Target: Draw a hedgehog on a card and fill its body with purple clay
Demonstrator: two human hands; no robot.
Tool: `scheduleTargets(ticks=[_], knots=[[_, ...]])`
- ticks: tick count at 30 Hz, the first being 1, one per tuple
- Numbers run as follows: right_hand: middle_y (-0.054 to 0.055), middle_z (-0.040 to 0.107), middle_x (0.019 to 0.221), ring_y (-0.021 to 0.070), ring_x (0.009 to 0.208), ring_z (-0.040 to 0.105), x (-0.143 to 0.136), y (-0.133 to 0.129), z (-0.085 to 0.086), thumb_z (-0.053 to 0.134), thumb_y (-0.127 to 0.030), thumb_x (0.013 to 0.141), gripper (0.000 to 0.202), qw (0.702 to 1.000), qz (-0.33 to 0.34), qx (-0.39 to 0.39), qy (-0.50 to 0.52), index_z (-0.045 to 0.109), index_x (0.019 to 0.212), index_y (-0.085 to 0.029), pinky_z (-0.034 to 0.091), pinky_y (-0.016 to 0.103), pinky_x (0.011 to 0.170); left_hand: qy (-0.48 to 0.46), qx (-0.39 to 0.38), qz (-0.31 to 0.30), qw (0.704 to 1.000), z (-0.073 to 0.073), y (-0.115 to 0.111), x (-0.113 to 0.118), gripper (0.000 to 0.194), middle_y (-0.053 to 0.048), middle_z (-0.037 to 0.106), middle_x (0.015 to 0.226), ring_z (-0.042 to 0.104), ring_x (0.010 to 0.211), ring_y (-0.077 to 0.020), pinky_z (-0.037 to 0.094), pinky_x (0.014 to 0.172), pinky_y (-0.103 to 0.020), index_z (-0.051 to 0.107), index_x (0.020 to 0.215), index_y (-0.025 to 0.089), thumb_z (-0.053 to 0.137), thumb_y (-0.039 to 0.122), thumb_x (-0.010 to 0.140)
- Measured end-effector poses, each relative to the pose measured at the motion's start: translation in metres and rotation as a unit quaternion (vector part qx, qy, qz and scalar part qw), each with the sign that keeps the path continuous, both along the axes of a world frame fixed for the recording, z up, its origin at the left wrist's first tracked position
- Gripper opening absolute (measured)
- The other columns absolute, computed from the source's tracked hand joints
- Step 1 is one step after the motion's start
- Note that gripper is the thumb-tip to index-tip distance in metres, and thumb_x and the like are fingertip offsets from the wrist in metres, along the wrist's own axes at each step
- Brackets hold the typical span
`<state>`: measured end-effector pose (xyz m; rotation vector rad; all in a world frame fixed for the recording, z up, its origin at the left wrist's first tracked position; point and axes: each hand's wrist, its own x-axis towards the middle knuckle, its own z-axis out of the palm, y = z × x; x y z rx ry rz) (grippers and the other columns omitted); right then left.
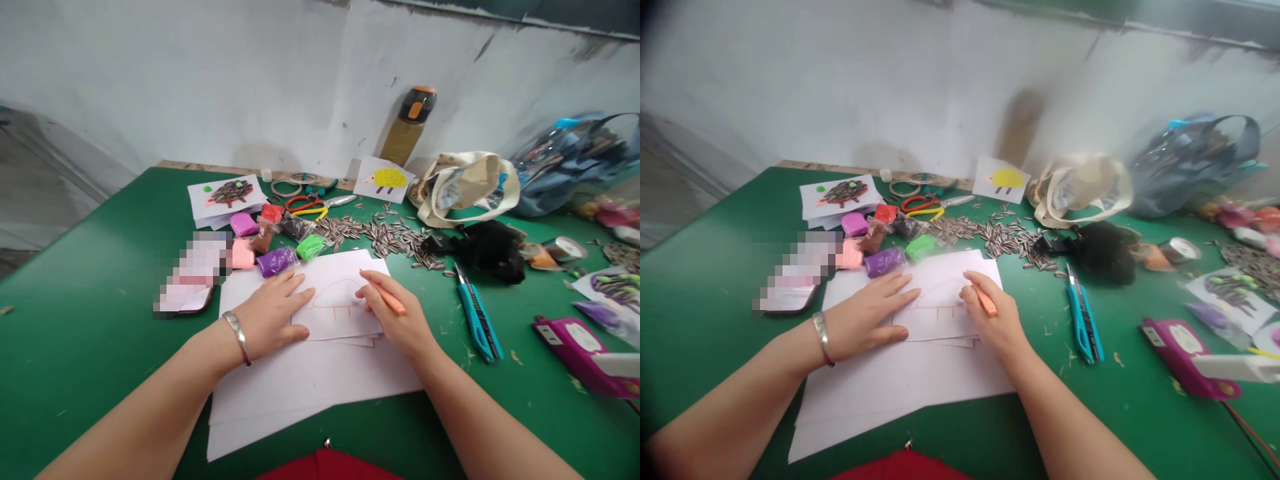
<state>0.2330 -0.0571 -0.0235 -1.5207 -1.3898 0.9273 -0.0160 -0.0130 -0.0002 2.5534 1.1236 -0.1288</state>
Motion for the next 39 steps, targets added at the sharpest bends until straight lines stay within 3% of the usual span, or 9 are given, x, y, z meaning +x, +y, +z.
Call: scheduleTargets(ticks=[6, 11, 23, 27, 30, 33, 39], knots=[[0.007, 0.073, 0.088, 0.0198, 0.076, 0.068, -0.002, 0.0, 0.005, 0.055, -0.049, 0.088, 0.039, 1.0, 0.003, 0.001, -0.001, 0.067, 0.11, -0.02, 0.054, 0.031, 0.073, -0.006, 0.006, -0.002, 1.0, -0.004, 0.001, -0.003, 0.066, -0.017, 0.035, 0.152, 0.029, 0.14, -0.0377, 0.028, 0.112, -0.051, 0.046, 0.14, 0.017, 0.059, 0.05, 0.084], [0.008, 0.071, 0.096, 0.018, 0.073, 0.067, -0.004, 0.0, 0.007, 0.051, -0.051, 0.09, 0.04, 1.0, -0.001, 0.003, 0.01, 0.067, 0.109, -0.019, 0.053, 0.029, 0.067, 0.022, 0.005, 0.0, 1.0, -0.001, 0.0, 0.0, 0.067, -0.016, 0.035, 0.152, 0.029, 0.14, -0.0368, 0.028, 0.112, -0.049, 0.045, 0.14, 0.017, 0.061, 0.048, 0.083], [0.001, 0.065, 0.081, 0.0135, 0.064, 0.06, 0.0, 0.0, -0.004, 0.05, -0.048, 0.092, 0.035, 0.998, -0.024, 0.026, 0.052, 0.059, 0.112, -0.021, 0.049, 0.03, 0.07, 0.035, -0.001, -0.005, 0.999, 0.002, 0.001, 0.002, 0.067, -0.018, 0.034, 0.152, 0.027, 0.141, -0.038, 0.027, 0.112, -0.051, 0.045, 0.141, 0.015, 0.061, 0.046, 0.084], [0.002, 0.065, 0.084, 0.0129, 0.063, 0.059, -0.002, 0.002, -0.006, 0.048, -0.05, 0.093, 0.038, 0.997, -0.027, 0.029, 0.066, 0.06, 0.114, -0.021, 0.048, 0.03, 0.069, 0.019, 0.019, -0.018, 0.999, 0.005, 0.003, 0.002, 0.061, -0.019, 0.044, 0.146, 0.035, 0.137, -0.0381, 0.032, 0.11, -0.05, 0.051, 0.135, 0.012, 0.063, 0.042, 0.084], [0.002, 0.065, 0.084, 0.013, 0.064, 0.059, -0.004, 0.004, 0.001, 0.044, -0.052, 0.094, 0.041, 0.994, -0.053, 0.025, 0.097, 0.059, 0.116, -0.021, 0.048, 0.031, 0.071, -0.023, 0.049, -0.033, 0.998, 0.006, 0.003, -0.001, 0.05, -0.018, 0.056, 0.134, 0.049, 0.127, -0.0332, 0.039, 0.107, -0.044, 0.057, 0.128, 0.009, 0.062, 0.037, 0.086], [0.0, 0.062, 0.076, 0.014, 0.065, 0.059, -0.004, 0.006, 0.014, 0.045, -0.053, 0.093, 0.041, 0.993, -0.065, 0.019, 0.098, 0.059, 0.114, -0.021, 0.048, 0.032, 0.071, -0.087, 0.109, -0.006, 0.99, 0.007, 0.002, -0.006, 0.041, -0.014, 0.064, 0.125, 0.059, 0.117, -0.0279, 0.045, 0.101, -0.04, 0.06, 0.124, 0.011, 0.057, 0.034, 0.091], [0.001, 0.063, 0.079, 0.0149, 0.067, 0.059, -0.006, 0.015, 0.031, 0.056, -0.048, 0.088, 0.035, 0.998, -0.055, 0.037, -0.013, 0.065, 0.108, -0.021, 0.048, 0.03, 0.067, -0.179, 0.245, 0.034, 0.952, 0.004, 0.011, -0.011, 0.031, -0.013, 0.068, 0.116, 0.06, 0.112, -0.027, 0.045, 0.101, -0.042, 0.065, 0.114, 0.01, 0.048, 0.026, 0.093]])
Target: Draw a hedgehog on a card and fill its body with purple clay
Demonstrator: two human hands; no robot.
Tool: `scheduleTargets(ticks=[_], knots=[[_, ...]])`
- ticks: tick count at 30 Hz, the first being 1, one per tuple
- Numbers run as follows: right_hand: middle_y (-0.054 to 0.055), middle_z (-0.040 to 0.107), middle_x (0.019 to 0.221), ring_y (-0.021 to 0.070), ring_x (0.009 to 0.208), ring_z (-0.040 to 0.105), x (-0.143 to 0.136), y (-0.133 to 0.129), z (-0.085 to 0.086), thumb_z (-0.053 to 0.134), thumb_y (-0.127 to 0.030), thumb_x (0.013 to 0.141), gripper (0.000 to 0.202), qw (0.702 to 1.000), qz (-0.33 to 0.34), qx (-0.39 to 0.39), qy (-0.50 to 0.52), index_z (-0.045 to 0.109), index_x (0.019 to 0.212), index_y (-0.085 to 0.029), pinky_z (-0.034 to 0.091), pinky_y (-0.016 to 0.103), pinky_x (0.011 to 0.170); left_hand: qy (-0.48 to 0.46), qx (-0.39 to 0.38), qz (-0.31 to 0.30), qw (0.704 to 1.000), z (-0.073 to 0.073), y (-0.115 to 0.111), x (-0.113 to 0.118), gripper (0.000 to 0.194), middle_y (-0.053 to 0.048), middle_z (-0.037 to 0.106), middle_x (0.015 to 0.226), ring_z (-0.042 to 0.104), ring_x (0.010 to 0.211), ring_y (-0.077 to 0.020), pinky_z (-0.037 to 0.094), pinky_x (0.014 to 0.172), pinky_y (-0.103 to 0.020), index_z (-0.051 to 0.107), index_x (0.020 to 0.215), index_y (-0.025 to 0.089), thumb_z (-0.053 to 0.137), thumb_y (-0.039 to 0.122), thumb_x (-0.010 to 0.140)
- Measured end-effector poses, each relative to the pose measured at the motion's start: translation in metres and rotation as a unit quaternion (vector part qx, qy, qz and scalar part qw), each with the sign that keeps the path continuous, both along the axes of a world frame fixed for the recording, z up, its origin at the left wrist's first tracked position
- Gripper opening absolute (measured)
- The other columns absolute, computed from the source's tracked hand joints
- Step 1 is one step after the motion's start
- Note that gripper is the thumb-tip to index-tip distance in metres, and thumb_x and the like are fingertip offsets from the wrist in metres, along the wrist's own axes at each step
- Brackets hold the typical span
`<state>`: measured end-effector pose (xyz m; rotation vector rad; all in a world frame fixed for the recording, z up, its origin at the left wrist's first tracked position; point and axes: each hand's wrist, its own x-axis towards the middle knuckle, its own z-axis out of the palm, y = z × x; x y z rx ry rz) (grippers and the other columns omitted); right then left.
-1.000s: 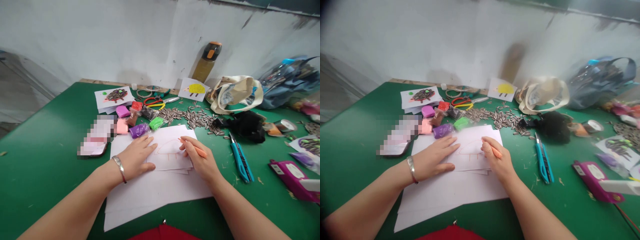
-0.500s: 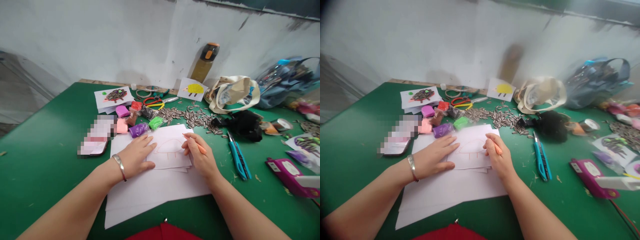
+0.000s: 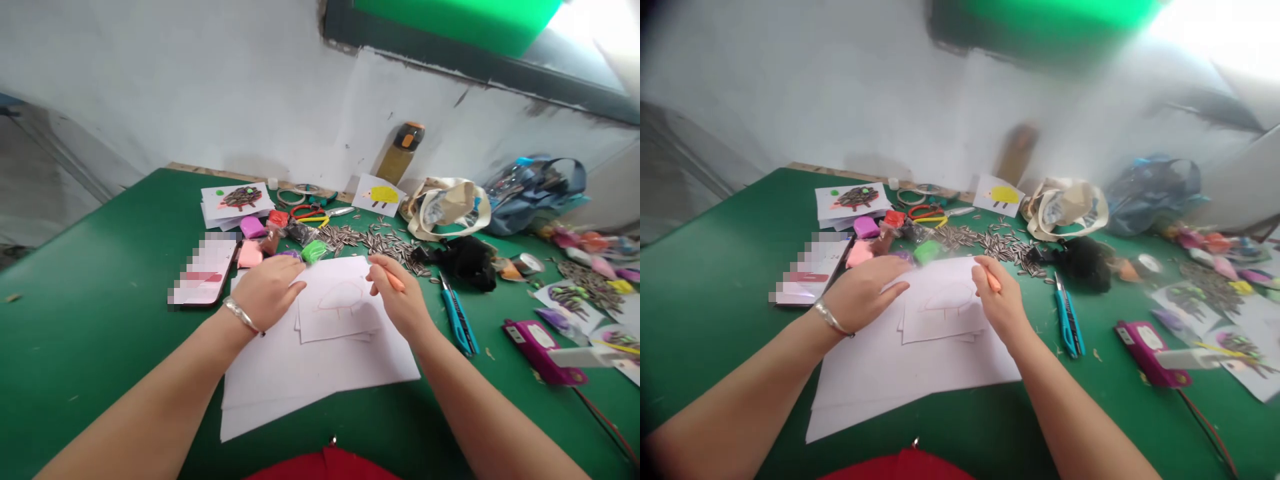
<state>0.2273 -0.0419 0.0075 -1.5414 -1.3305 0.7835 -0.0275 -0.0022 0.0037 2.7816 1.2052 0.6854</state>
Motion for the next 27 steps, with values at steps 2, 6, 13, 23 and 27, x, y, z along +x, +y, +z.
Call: scheduleTargets(ticks=[2, 6, 13, 23, 27], knots=[[0.002, 0.064, 0.08, 0.0137, 0.062, 0.058, -0.006, 0.005, -0.002, 0.053, -0.05, 0.09, 0.037, 1.0, 0.006, 0.01, 0.023, 0.065, 0.107, -0.02, 0.048, 0.031, 0.065, 0.002, 0.012, 0.022, 1.0, -0.003, 0.006, -0.001, 0.03, -0.016, 0.068, 0.116, 0.059, 0.114, -0.0287, 0.044, 0.102, -0.045, 0.066, 0.111, 0.008, 0.049, 0.024, 0.092], [0.004, 0.065, 0.087, 0.0134, 0.061, 0.057, -0.023, 0.012, -0.007, 0.047, -0.054, 0.091, 0.044, 0.996, 0.035, 0.04, 0.07, 0.065, 0.11, -0.019, 0.049, 0.031, 0.062, 0.03, -0.017, 0.06, 0.998, -0.012, 0.017, -0.003, 0.032, -0.016, 0.067, 0.117, 0.058, 0.114, -0.0295, 0.041, 0.105, -0.047, 0.067, 0.112, 0.008, 0.051, 0.025, 0.089], [0.0, 0.061, 0.072, 0.0134, 0.06, 0.057, -0.009, 0.013, -0.012, 0.051, -0.047, 0.091, 0.036, 0.997, -0.014, 0.065, 0.037, 0.066, 0.108, -0.019, 0.049, 0.03, 0.063, 0.076, -0.05, 0.121, 0.989, -0.023, 0.026, -0.006, 0.043, -0.017, 0.061, 0.126, 0.049, 0.124, -0.033, 0.037, 0.108, -0.048, 0.061, 0.123, 0.007, 0.055, 0.027, 0.086], [0.009, 0.07, 0.113, 0.0262, 0.103, 0.064, 0.033, 0.038, -0.044, 0.053, -0.033, 0.086, 0.034, 0.976, -0.039, 0.076, -0.2, 0.068, 0.115, -0.021, 0.048, 0.041, 0.091, 0.052, -0.045, 0.149, 0.986, -0.033, 0.035, -0.01, 0.04, -0.012, 0.065, 0.122, 0.054, 0.118, -0.0291, 0.039, 0.105, -0.046, 0.061, 0.123, 0.013, 0.05, 0.024, 0.087], [0.011, 0.07, 0.111, 0.0245, 0.102, 0.064, 0.031, 0.038, -0.048, 0.048, -0.026, 0.087, 0.035, 0.956, 0.006, 0.122, -0.265, 0.066, 0.117, -0.018, 0.049, 0.036, 0.087, 0.014, -0.041, 0.168, 0.985, -0.027, 0.033, -0.008, 0.04, -0.013, 0.069, 0.115, 0.06, 0.11, -0.0285, 0.043, 0.099, -0.043, 0.065, 0.119, 0.011, 0.044, 0.021, 0.087]])
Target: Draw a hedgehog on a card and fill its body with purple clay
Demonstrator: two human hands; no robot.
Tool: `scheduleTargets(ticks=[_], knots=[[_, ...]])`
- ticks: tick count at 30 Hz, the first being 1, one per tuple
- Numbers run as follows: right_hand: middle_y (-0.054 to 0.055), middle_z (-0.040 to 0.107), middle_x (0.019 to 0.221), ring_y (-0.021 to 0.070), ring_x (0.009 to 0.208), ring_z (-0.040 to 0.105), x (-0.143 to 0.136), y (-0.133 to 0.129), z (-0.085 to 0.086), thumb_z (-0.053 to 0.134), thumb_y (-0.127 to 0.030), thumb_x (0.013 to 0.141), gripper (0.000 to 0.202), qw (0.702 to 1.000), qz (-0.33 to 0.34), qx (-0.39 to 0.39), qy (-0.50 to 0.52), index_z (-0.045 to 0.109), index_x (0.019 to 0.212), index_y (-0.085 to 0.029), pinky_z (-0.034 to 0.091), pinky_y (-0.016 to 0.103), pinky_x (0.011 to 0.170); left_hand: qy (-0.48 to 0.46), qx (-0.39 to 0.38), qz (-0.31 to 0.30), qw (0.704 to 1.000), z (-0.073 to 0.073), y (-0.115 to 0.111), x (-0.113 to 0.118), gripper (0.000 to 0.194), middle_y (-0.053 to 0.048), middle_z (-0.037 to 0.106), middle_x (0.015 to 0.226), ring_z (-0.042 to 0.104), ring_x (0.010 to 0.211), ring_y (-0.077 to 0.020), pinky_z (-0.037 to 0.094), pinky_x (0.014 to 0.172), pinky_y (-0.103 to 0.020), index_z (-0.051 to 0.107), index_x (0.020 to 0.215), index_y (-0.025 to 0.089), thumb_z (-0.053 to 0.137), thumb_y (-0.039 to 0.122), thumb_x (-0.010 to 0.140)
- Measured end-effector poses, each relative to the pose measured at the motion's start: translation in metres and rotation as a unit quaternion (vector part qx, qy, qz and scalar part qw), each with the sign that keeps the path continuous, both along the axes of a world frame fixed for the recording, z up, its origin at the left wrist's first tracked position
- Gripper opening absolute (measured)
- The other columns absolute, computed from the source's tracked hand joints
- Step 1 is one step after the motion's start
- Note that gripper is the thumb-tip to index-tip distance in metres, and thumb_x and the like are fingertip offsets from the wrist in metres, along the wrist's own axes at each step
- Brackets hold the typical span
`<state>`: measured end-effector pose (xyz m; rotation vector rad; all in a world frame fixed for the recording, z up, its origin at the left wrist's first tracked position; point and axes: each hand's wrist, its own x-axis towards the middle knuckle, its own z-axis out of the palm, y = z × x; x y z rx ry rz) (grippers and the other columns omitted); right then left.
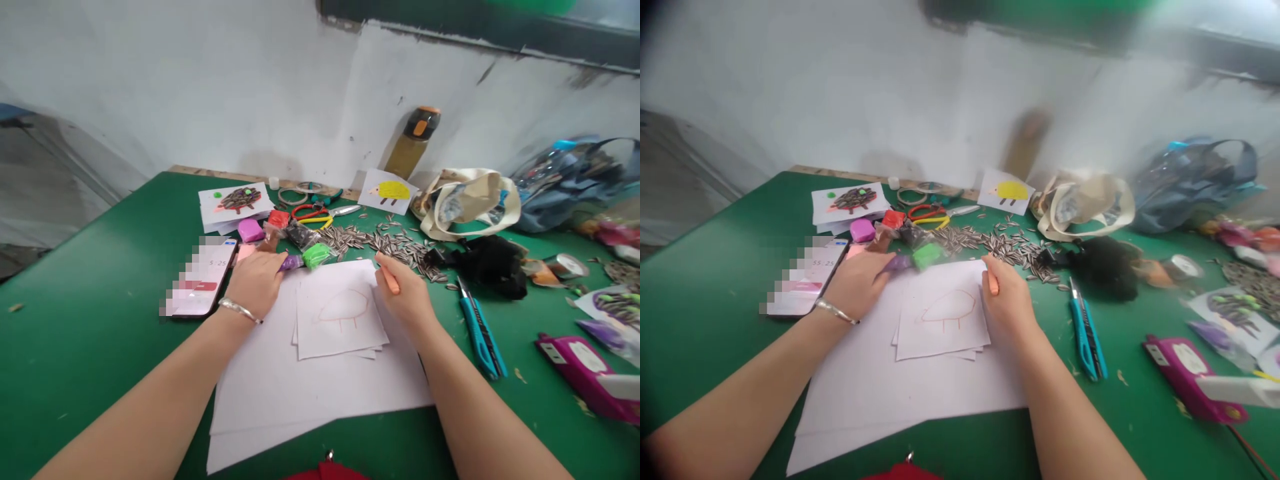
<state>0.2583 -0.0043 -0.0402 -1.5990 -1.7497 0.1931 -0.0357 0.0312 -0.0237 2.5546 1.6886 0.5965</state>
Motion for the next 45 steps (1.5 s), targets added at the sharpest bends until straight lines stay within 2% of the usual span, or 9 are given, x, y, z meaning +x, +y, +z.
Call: scheduleTargets(ticks=[6, 11, 15, 24, 28, 32, 35, 38, 45], knots=[[0.009, 0.068, 0.094, 0.0213, 0.085, 0.061, 0.009, 0.0, 0.003, 0.04, -0.005, 0.079, 0.045, 0.991, 0.013, -0.036, -0.13, 0.063, 0.116, -0.017, 0.044, 0.029, 0.07, -0.161, -0.076, 0.08, 0.981, 0.023, -0.013, 0.008, 0.036, -0.002, 0.074, 0.098, 0.067, 0.087, -0.0215, 0.051, 0.08, -0.029, 0.07, 0.112, 0.024, 0.052, 0.04, 0.085], [0.006, 0.063, 0.082, 0.0197, 0.075, 0.053, 0.011, -0.003, 0.013, 0.04, -0.002, 0.077, 0.041, 0.969, 0.002, -0.075, -0.237, 0.064, 0.105, -0.019, 0.035, 0.029, 0.068, -0.278, -0.174, 0.089, 0.941, 0.034, -0.023, 0.013, 0.037, 0.0, 0.072, 0.079, 0.063, 0.071, -0.0182, 0.049, 0.065, -0.026, 0.074, 0.102, 0.022, 0.06, 0.048, 0.079], [0.008, 0.064, 0.092, 0.0208, 0.082, 0.053, 0.005, -0.008, 0.018, 0.043, -0.005, 0.082, 0.032, 0.951, 0.002, -0.11, -0.29, 0.066, 0.096, -0.023, 0.032, 0.032, 0.072, -0.373, -0.239, 0.069, 0.894, 0.032, -0.024, 0.015, 0.039, -0.002, 0.071, 0.08, 0.062, 0.071, -0.0175, 0.047, 0.065, -0.026, 0.073, 0.097, 0.017, 0.066, 0.049, 0.076], [0.009, 0.063, 0.116, 0.027, 0.1, 0.055, 0.01, -0.01, 0.017, 0.045, -0.008, 0.084, 0.046, 0.934, 0.019, -0.135, -0.33, 0.063, 0.12, -0.029, 0.035, 0.039, 0.083, -0.476, -0.315, 0.018, 0.821, 0.021, -0.024, 0.016, 0.043, -0.002, 0.063, 0.076, 0.051, 0.064, -0.0125, 0.039, 0.056, -0.023, 0.07, 0.094, 0.013, 0.07, 0.053, 0.077], [0.01, 0.066, 0.114, 0.0259, 0.099, 0.058, 0.014, -0.007, 0.018, 0.042, -0.004, 0.081, 0.049, 0.963, 0.017, -0.103, -0.249, 0.065, 0.119, -0.024, 0.04, 0.038, 0.083, -0.466, -0.315, 0.006, 0.827, 0.026, -0.027, 0.019, 0.041, -0.002, 0.061, 0.075, 0.049, 0.065, -0.0117, 0.037, 0.058, -0.023, 0.068, 0.087, 0.012, 0.069, 0.052, 0.078], [0.009, 0.07, 0.104, 0.0237, 0.097, 0.062, -0.004, -0.014, 0.028, 0.043, -0.017, 0.088, 0.033, 0.999, 0.015, -0.014, -0.032, 0.069, 0.109, -0.02, 0.047, 0.037, 0.084, -0.447, -0.328, -0.001, 0.832, 0.033, -0.03, 0.023, 0.04, -0.003, 0.061, 0.075, 0.051, 0.066, -0.013, 0.039, 0.059, -0.024, 0.067, 0.085, 0.012, 0.067, 0.051, 0.077], [0.004, 0.072, 0.09, 0.0185, 0.078, 0.065, -0.027, -0.025, 0.037, 0.052, -0.03, 0.089, 0.022, 0.986, 0.063, -0.049, 0.143, 0.071, 0.098, -0.023, 0.051, 0.036, 0.078, -0.421, -0.345, -0.03, 0.839, 0.038, -0.033, 0.027, 0.037, -0.002, 0.061, 0.073, 0.051, 0.065, -0.0129, 0.04, 0.058, -0.024, 0.067, 0.081, 0.013, 0.065, 0.05, 0.078], [0.002, 0.072, 0.083, 0.0161, 0.073, 0.065, -0.046, -0.036, 0.042, 0.055, -0.03, 0.088, 0.019, 0.959, 0.126, -0.102, 0.234, 0.071, 0.097, -0.023, 0.052, 0.034, 0.075, -0.412, -0.357, -0.058, 0.836, 0.041, -0.036, 0.031, 0.037, -0.001, 0.058, 0.067, 0.05, 0.06, -0.0117, 0.039, 0.055, -0.024, 0.064, 0.073, 0.014, 0.064, 0.05, 0.079], [0.004, 0.071, 0.097, 0.0171, 0.082, 0.064, -0.057, -0.045, 0.043, 0.056, -0.028, 0.088, 0.02, 0.936, 0.166, -0.139, 0.278, 0.068, 0.103, -0.023, 0.053, 0.034, 0.076, -0.445, -0.469, -0.064, 0.761, 0.039, -0.045, 0.037, 0.041, -0.001, 0.063, 0.062, 0.06, 0.052, -0.0137, 0.045, 0.047, -0.023, 0.062, 0.082, 0.014, 0.067, 0.055, 0.077]])
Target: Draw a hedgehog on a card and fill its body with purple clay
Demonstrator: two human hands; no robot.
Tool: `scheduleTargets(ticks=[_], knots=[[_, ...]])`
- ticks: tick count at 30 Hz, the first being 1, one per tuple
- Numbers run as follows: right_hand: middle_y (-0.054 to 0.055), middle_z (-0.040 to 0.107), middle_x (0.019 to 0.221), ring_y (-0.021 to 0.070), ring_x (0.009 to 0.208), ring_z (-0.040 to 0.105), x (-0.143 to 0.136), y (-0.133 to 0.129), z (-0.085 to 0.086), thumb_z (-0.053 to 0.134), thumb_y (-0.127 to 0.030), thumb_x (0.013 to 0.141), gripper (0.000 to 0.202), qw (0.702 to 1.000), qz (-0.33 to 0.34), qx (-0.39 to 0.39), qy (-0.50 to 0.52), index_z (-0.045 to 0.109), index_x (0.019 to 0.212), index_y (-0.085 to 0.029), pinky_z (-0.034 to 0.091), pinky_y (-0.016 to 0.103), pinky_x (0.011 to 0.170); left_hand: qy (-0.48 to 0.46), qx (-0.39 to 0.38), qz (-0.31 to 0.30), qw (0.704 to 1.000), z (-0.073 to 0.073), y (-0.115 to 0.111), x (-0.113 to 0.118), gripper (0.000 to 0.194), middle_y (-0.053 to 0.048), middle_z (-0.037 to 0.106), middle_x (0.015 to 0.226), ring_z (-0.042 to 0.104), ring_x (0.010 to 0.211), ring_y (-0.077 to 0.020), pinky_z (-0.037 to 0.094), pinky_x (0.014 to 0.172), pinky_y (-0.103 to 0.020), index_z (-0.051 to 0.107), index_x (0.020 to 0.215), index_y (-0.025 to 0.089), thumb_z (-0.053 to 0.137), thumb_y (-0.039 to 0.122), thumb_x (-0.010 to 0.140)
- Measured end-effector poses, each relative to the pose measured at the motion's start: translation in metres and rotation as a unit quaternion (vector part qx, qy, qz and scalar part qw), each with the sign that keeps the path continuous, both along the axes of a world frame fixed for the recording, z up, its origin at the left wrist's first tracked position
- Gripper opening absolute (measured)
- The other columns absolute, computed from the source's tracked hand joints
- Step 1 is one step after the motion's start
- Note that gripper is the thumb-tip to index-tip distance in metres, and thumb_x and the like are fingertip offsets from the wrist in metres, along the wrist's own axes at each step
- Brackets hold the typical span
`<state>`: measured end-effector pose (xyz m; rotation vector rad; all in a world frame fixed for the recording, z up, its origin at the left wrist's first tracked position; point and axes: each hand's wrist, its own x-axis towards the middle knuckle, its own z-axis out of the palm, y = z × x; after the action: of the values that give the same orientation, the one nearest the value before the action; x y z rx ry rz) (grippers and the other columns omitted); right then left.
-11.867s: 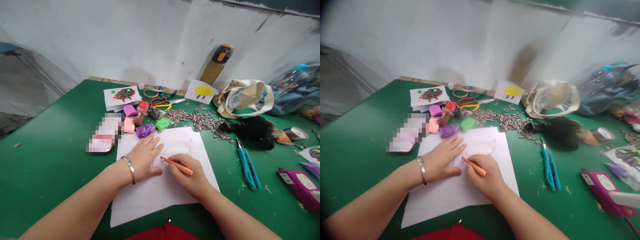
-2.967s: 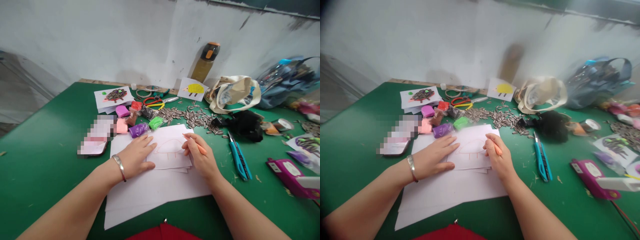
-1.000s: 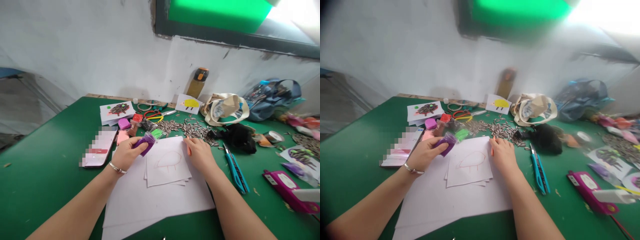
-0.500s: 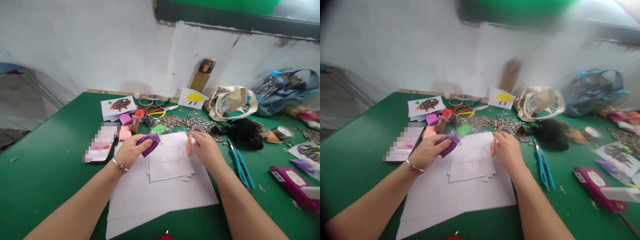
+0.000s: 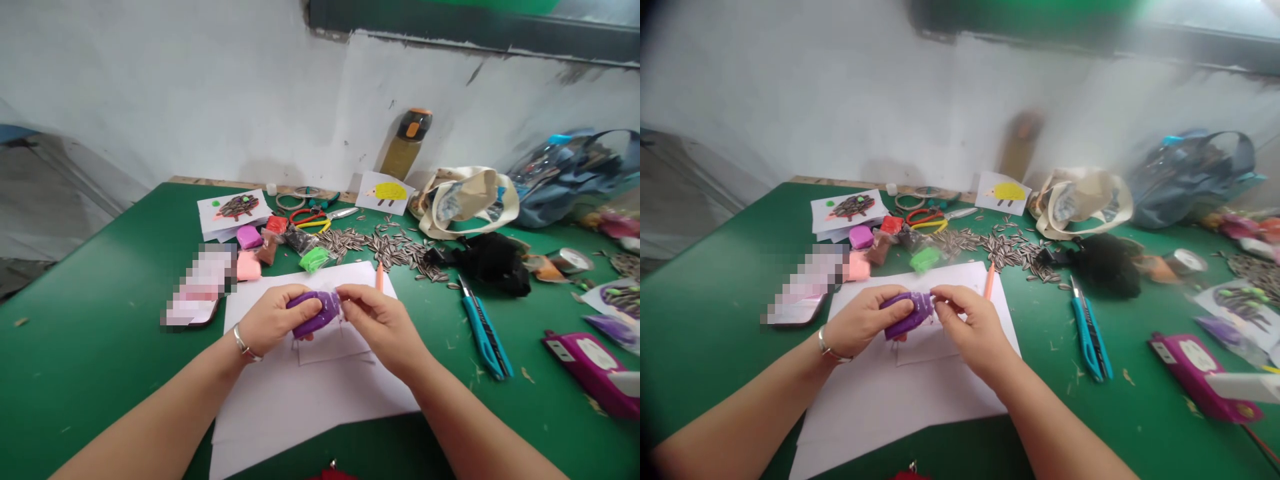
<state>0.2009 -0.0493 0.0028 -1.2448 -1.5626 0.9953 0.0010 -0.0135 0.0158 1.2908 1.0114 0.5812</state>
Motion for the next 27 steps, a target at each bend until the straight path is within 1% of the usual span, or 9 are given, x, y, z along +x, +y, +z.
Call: scheduleTargets(ticks=[3, 5, 9, 13, 19, 22, 24, 27], knots=[[0.003, 0.07, 0.094, 0.0151, 0.078, 0.063, 0.001, -0.002, 0.005, 0.056, -0.023, 0.087, 0.019, 0.999, 0.003, 0.034, -0.026, 0.067, 0.104, -0.023, 0.052, 0.032, 0.077, -0.006, -0.009, 0.004, 1.0, -0.001, -0.001, 0.001, 0.042, -0.002, 0.064, 0.063, 0.061, 0.051, -0.0132, 0.047, 0.046, -0.023, 0.062, 0.081, 0.014, 0.069, 0.054, 0.076], [0.003, 0.069, 0.093, 0.0143, 0.077, 0.062, 0.001, -0.003, 0.008, 0.057, -0.022, 0.087, 0.019, 0.999, 0.011, 0.04, -0.035, 0.066, 0.103, -0.022, 0.052, 0.031, 0.078, -0.011, -0.009, 0.008, 1.0, -0.001, -0.001, 0.001, 0.042, -0.001, 0.064, 0.064, 0.061, 0.051, -0.0129, 0.047, 0.047, -0.022, 0.063, 0.082, 0.013, 0.07, 0.055, 0.076], [0.004, 0.069, 0.096, 0.0144, 0.077, 0.062, -0.001, -0.002, 0.007, 0.057, -0.023, 0.087, 0.018, 0.999, 0.027, 0.016, -0.025, 0.065, 0.103, -0.022, 0.052, 0.03, 0.075, -0.011, 0.0, 0.017, 1.0, -0.001, 0.001, 0.0, 0.046, -0.001, 0.064, 0.064, 0.06, 0.049, -0.0122, 0.047, 0.045, -0.022, 0.063, 0.082, 0.013, 0.07, 0.057, 0.074], [0.004, 0.069, 0.099, 0.0143, 0.076, 0.062, -0.003, 0.0, 0.005, 0.06, -0.024, 0.085, 0.021, 0.999, 0.039, -0.001, -0.008, 0.066, 0.106, -0.022, 0.053, 0.031, 0.075, -0.009, 0.002, 0.026, 1.0, -0.002, 0.001, 0.001, 0.048, 0.0, 0.063, 0.063, 0.059, 0.048, -0.0121, 0.045, 0.043, -0.022, 0.063, 0.082, 0.013, 0.07, 0.06, 0.072], [0.003, 0.069, 0.1, 0.0141, 0.078, 0.062, -0.004, 0.001, 0.011, 0.061, -0.025, 0.084, 0.024, 0.997, 0.059, -0.041, 0.027, 0.067, 0.108, -0.022, 0.052, 0.03, 0.075, -0.028, 0.002, 0.034, 0.999, -0.002, 0.002, 0.003, 0.043, 0.0, 0.061, 0.062, 0.056, 0.046, -0.0105, 0.044, 0.041, -0.021, 0.064, 0.081, 0.014, 0.071, 0.056, 0.074], [0.003, 0.069, 0.098, 0.0141, 0.078, 0.061, 0.0, 0.003, 0.015, 0.062, -0.025, 0.084, 0.023, 0.995, 0.064, -0.05, 0.059, 0.067, 0.106, -0.022, 0.052, 0.031, 0.075, -0.049, 0.007, 0.05, 0.997, 0.004, 0.005, 0.007, 0.042, 0.0, 0.062, 0.063, 0.055, 0.045, -0.0097, 0.044, 0.04, -0.02, 0.064, 0.08, 0.014, 0.073, 0.054, 0.074], [0.003, 0.068, 0.097, 0.0151, 0.081, 0.062, 0.003, 0.004, 0.018, 0.063, -0.025, 0.084, 0.022, 0.992, 0.071, -0.052, 0.087, 0.066, 0.105, -0.022, 0.052, 0.032, 0.078, -0.054, 0.014, 0.063, 0.996, 0.011, 0.008, 0.011, 0.041, 0.0, 0.062, 0.063, 0.055, 0.045, -0.0096, 0.044, 0.04, -0.02, 0.065, 0.079, 0.013, 0.073, 0.053, 0.074], [0.002, 0.067, 0.094, 0.0159, 0.084, 0.063, 0.008, 0.003, 0.021, 0.062, -0.027, 0.086, 0.021, 0.99, 0.079, -0.047, 0.11, 0.066, 0.105, -0.023, 0.051, 0.033, 0.08, -0.039, 0.027, 0.062, 0.997, 0.024, 0.009, 0.018, 0.04, -0.001, 0.062, 0.063, 0.056, 0.045, -0.01, 0.045, 0.04, -0.02, 0.065, 0.078, 0.013, 0.073, 0.052, 0.074]])
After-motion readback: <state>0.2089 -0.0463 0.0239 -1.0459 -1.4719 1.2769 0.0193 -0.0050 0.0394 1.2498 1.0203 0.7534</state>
